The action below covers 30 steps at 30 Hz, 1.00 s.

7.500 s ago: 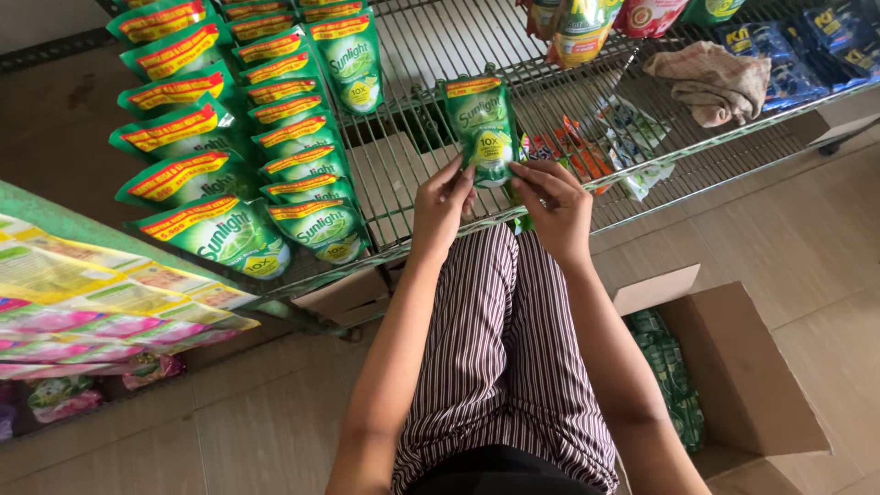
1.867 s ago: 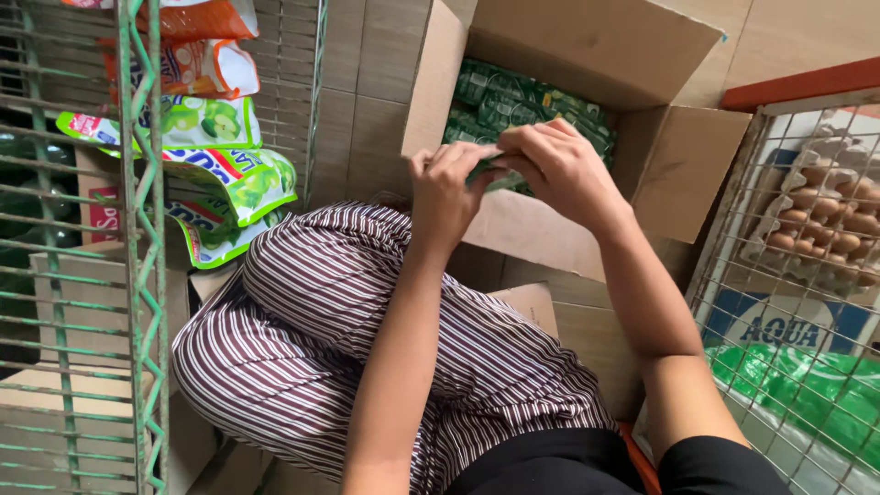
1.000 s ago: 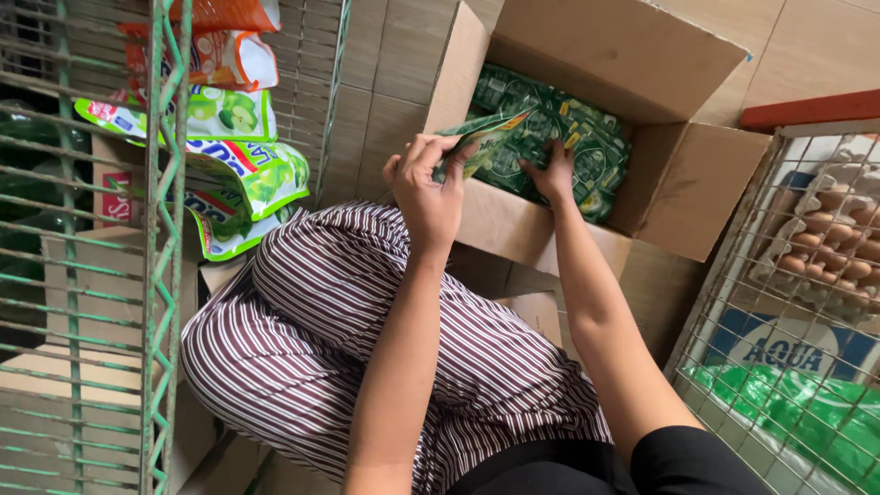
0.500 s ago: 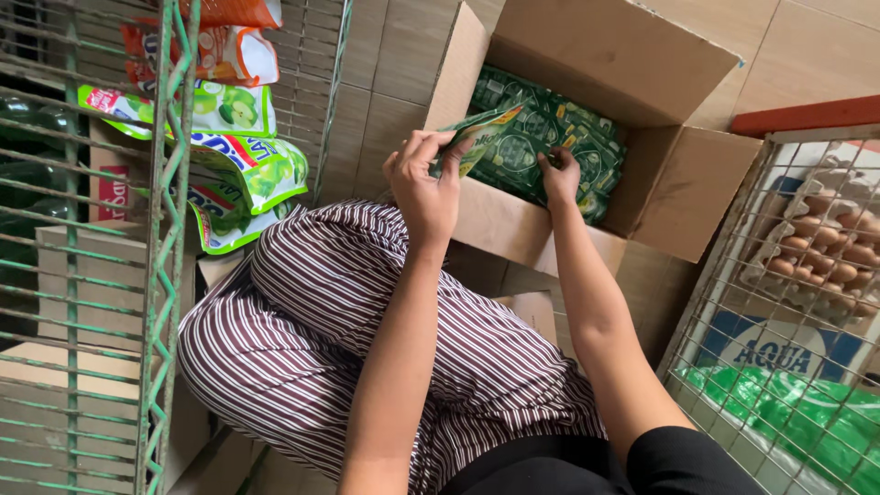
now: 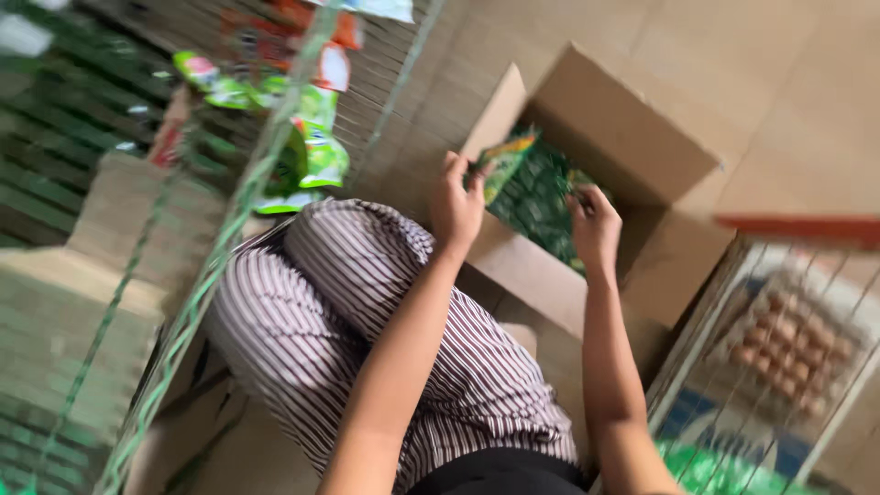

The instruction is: The person repeatedly takes green Sunlight dish soap sachets from a cardboard box on the floor and places them upright on a wire shelf. The person handles the sachets one at a time, arranging them in neat rows on the shelf.

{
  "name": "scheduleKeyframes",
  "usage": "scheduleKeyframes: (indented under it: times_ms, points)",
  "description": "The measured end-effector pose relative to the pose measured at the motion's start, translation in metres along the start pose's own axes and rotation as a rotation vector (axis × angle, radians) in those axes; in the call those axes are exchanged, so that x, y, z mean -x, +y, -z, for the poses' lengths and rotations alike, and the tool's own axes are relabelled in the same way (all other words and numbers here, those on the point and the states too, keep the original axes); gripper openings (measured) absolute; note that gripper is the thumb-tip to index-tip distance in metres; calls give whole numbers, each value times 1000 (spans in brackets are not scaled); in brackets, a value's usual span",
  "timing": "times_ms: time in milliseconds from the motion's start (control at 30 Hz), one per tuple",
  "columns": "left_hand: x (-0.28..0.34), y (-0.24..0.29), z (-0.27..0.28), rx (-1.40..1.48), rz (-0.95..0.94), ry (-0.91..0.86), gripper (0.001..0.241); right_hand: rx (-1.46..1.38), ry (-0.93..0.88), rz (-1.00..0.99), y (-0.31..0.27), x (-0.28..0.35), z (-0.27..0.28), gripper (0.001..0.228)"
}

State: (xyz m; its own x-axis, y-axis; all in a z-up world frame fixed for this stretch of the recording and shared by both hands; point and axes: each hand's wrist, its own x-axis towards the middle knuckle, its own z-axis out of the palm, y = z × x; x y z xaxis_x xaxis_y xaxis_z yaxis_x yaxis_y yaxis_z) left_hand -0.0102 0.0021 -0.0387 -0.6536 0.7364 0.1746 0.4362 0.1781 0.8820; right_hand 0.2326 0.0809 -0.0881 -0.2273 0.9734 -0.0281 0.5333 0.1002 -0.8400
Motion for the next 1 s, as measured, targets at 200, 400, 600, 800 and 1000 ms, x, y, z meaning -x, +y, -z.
scheduleKeyframes:
  times_ms: [200,400,600,800,1000]
  points:
    - [19,51,65,211,-115,205,12,-120,-128,149,-137,4,48,18]
    - [34,114,206,290,-253,477,11,23,-198,678,-299,5,57,8]
    - [33,146,324,357,-268,703,20,-201,-56,1081,-440,-8,-5,10]
    - [48,145,375,190,-290,864,23,-1,-65,1537,-468,-26,-100,29]
    - [36,122,388,234,-317,838,23,239,-191,1428,-403,-9,-149,28]
